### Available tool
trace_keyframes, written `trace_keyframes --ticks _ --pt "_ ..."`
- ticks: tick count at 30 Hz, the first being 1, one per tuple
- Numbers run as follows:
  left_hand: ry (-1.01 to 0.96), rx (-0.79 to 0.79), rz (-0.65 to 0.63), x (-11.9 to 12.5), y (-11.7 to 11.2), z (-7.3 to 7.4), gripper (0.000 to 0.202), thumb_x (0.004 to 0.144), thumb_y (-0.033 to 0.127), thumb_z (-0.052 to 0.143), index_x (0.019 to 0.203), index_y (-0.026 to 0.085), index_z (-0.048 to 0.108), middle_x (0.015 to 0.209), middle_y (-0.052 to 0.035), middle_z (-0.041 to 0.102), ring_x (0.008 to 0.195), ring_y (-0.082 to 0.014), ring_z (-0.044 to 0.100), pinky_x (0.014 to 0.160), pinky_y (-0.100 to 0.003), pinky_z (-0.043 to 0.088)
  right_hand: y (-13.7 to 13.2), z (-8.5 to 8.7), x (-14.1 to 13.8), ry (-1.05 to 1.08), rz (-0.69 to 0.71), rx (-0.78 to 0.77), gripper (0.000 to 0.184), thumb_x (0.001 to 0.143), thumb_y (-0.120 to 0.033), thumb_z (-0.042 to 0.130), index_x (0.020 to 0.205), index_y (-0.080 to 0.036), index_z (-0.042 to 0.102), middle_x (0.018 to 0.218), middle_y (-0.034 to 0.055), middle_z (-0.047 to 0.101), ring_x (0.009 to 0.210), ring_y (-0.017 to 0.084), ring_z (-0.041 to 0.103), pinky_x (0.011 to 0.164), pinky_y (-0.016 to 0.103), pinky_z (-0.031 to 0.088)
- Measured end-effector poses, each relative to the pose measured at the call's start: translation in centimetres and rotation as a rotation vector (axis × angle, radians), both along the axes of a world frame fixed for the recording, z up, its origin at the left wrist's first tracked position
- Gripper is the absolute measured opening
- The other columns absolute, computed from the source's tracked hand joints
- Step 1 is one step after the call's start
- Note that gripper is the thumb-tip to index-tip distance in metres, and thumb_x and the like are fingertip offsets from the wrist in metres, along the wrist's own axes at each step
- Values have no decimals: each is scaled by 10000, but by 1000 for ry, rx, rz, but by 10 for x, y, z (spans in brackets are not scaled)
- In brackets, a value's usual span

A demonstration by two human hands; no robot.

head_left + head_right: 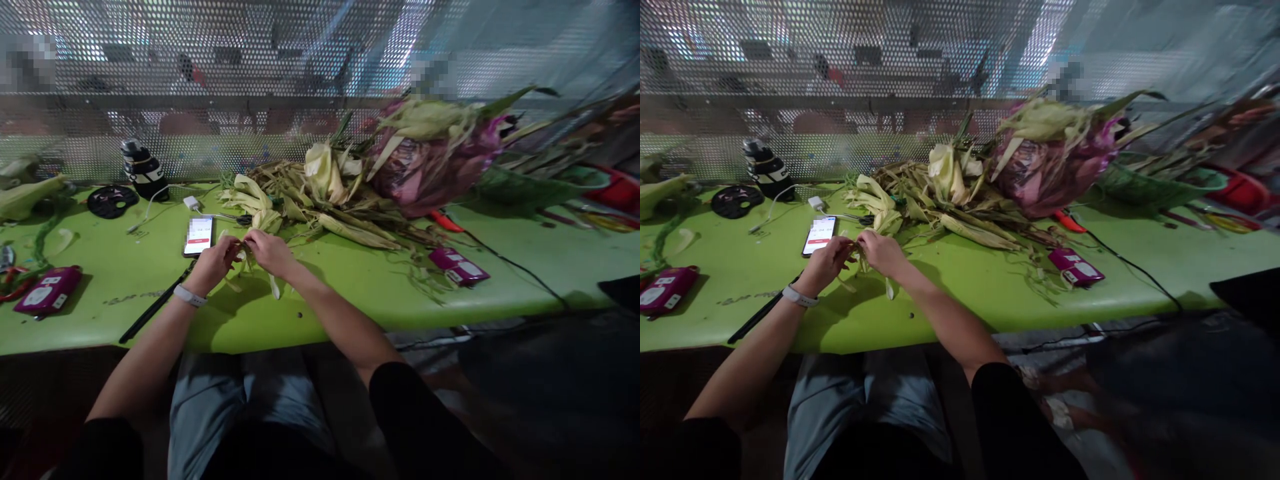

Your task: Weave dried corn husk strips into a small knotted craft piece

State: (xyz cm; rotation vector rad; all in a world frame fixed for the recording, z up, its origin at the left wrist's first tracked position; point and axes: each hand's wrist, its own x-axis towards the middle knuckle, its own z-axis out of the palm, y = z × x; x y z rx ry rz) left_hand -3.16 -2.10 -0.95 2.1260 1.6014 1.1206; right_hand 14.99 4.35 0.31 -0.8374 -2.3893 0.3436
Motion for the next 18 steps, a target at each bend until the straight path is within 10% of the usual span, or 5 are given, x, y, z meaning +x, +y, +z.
trace_keyframes --ticks 18 --pt "-96 -24 -27 1 1 -2 307 966 434 477 1104 166 535 928 -103 722 706 -188 734 552 -280 596 8 2 6 62 126 -1 293 986 -242 427 1141 -201 674 1119 84 726 952 204 690 846 332 514"
